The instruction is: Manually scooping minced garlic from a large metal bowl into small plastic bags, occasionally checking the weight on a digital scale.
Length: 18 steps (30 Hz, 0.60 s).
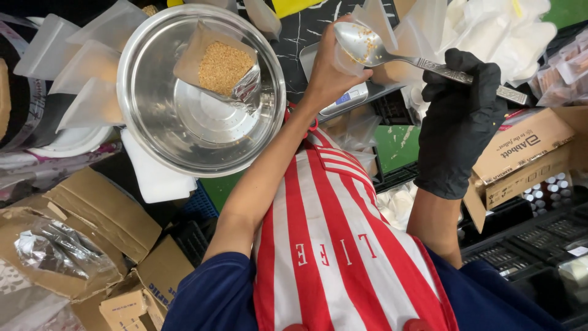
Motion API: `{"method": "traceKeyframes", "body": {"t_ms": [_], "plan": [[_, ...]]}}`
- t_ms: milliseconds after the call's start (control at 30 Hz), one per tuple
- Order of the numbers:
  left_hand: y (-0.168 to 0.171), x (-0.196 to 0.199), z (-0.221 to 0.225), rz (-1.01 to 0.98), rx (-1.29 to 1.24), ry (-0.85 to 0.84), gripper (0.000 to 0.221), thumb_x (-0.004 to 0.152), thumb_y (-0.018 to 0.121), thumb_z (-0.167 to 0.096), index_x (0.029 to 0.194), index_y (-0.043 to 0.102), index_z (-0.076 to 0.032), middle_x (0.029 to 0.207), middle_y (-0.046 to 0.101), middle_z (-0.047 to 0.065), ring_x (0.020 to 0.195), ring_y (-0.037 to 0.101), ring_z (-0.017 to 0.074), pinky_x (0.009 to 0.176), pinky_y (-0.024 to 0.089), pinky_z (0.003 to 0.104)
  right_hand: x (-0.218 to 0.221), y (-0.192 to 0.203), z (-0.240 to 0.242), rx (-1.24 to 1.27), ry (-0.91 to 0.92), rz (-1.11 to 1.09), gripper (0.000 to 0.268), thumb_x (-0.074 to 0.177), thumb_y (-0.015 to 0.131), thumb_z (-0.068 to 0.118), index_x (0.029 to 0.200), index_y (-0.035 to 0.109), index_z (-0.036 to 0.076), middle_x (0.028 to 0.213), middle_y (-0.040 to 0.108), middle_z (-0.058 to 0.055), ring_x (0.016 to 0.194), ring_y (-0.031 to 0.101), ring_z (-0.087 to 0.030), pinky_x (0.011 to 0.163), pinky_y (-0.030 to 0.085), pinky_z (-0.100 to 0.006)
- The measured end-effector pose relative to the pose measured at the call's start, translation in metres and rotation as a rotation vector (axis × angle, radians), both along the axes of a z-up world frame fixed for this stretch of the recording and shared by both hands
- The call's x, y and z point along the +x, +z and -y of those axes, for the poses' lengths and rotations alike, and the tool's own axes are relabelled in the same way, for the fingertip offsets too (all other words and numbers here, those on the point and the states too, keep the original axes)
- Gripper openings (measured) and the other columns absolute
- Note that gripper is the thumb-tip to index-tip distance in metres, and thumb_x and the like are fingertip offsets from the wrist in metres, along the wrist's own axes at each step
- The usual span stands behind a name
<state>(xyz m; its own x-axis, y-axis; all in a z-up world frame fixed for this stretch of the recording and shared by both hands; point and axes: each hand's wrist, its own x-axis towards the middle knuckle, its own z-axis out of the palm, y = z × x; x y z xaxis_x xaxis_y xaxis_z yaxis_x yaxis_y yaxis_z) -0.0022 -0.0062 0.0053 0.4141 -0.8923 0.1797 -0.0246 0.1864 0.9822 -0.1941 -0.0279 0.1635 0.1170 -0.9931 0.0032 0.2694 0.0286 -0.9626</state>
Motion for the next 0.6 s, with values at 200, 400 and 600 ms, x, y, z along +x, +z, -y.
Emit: {"method": "traceKeyframes", "body": {"t_ms": [200,400,600], "plan": [[-0.015,-0.004,0.0,0.092,0.046,-0.001,0.097,0.081,0.097,-0.012,0.157,0.037,-0.023,0.149,0.046,0.004,0.144,0.048,0.0239,0.118,0.048,0.038,-0.001,-0.004,0.0,-0.016,0.001,0.017,0.037,0.104,0.06,0.04,0.109,0.074,0.005,0.117,0.077,-0.013,0.084,0.072,-0.027,0.071,0.055,-0.034],[-0.019,-0.006,0.004,0.116,0.076,0.013,0.103,0.077,0.1,-0.012,0.157,0.035,-0.022,0.15,0.046,0.003,0.145,0.048,0.0228,0.12,0.048,0.037,-0.004,-0.007,0.002,0.003,0.02,0.037,0.033,0.104,0.06,0.039,0.108,0.072,0.008,0.118,0.074,-0.012,0.086,0.069,-0.025,0.073,0.053,-0.034],[-0.036,-0.006,0.0,0.199,0.132,-0.064,0.128,0.078,0.107,-0.019,0.169,0.017,-0.025,0.173,0.028,0.004,0.161,0.036,0.0287,0.127,0.045,0.046,-0.007,-0.009,0.003,0.047,0.016,0.055,0.036,0.102,0.063,0.041,0.109,0.075,0.008,0.117,0.076,-0.011,0.09,0.071,-0.027,0.074,0.053,-0.034]]}}
